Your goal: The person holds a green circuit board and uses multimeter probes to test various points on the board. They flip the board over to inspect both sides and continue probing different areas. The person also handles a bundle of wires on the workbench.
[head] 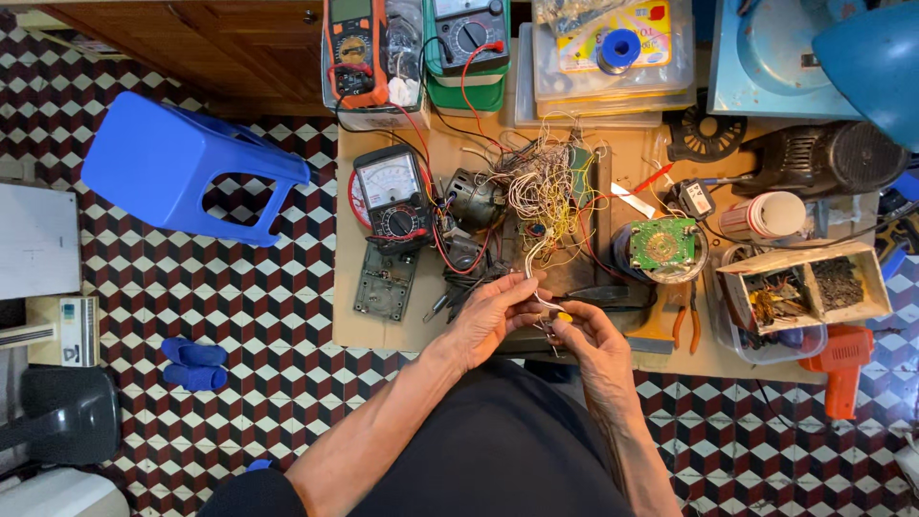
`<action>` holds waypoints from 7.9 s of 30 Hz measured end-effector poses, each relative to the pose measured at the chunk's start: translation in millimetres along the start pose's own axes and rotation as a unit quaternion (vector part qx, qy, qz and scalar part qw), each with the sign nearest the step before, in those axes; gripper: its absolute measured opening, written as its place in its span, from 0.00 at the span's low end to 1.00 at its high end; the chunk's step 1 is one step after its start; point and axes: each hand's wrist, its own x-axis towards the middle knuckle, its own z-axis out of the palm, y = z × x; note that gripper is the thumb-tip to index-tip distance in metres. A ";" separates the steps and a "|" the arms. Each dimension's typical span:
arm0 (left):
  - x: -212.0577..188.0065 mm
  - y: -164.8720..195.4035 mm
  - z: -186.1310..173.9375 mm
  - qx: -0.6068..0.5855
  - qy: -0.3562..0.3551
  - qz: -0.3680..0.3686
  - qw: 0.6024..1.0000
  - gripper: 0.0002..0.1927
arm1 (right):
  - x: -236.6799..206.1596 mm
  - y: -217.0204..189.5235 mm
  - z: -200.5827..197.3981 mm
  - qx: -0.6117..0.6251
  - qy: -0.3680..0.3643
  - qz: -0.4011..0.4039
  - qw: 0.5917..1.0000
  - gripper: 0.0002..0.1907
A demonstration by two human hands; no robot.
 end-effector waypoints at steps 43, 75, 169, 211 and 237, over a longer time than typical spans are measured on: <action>98.2 60.0 14.4 0.437 0.248 0.194 0.842 0.21 | 15.9 9.2 -7.1 -0.131 -0.058 0.086 0.986 0.16; 45.9 23.5 -9.1 0.693 0.037 0.363 0.622 0.07 | 126.5 -66.4 47.9 -0.586 -0.050 -0.248 0.770 0.18; 23.4 -14.9 132.3 0.716 0.124 0.420 0.544 0.08 | -5.9 -174.3 -160.3 0.233 -0.114 -0.056 0.964 0.10; 64.1 -36.2 106.9 0.561 0.285 0.437 0.643 0.20 | 0.1 -258.1 -58.8 0.057 -0.395 -0.056 0.915 0.38; 103.9 -2.7 84.4 0.501 0.277 0.370 0.731 0.08 | 72.3 -280.2 7.0 0.096 -0.392 -0.054 0.913 0.42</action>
